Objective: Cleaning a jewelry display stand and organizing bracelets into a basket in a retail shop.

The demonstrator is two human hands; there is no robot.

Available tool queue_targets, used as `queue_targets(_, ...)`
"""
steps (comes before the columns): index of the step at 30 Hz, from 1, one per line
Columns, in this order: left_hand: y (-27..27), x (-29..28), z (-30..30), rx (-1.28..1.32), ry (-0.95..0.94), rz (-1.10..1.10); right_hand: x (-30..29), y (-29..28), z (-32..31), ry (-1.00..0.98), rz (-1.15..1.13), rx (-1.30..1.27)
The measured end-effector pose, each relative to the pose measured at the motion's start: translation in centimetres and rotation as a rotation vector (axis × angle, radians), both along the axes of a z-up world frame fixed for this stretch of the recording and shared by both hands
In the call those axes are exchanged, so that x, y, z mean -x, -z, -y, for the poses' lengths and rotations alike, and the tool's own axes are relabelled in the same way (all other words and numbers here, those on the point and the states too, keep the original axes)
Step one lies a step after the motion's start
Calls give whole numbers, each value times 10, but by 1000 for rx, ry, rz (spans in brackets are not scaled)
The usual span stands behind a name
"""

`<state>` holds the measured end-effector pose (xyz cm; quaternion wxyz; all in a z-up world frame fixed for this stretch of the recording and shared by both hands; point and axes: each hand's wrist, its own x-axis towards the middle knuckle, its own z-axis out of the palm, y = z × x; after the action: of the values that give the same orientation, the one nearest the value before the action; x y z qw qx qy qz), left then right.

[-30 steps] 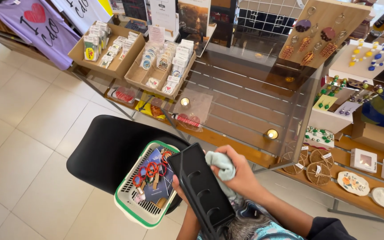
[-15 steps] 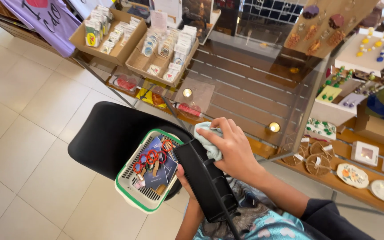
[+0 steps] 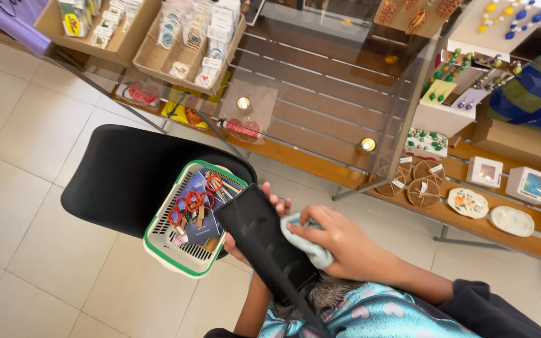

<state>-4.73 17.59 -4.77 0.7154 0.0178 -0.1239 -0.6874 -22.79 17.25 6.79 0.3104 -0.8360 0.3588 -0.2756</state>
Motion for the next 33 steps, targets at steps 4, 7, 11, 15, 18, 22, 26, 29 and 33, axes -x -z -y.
queue_targets(4, 8, 4, -10, -41, 66, -127, 42, 17, -2, -210, -47, -336)
queue_targets(7, -1, -1, -9, -73, 44, -215, 90, 63, 25, -22, 153, -429)
queue_targets(11, 9, -26, -16, -95, 118, -350, 159, 185, 84, 596, -173, -21)
queue_targets(15, 38, -48, -8, 52, -1, -440, 172, 302, 154, 920, -433, 114)
queue_targets(18, 41, -78, -22, 15, 2, -427, 126, 337, 187, 993, -489, 165)
queue_targets(22, 43, -104, -18, -39, 25, -403, 18, 323, 239, 869, -311, 192)
queue_targets(26, 47, -120, 12, -83, 66, -378, -58, 297, 273, 728, -366, 207)
queue_targets(29, 51, -122, 46, -118, 101, -365, -48, 298, 302, 462, -285, 265)
queue_targets(33, 46, -128, 87, -180, 126, -324, 57, 332, 312, 747, -300, 262)
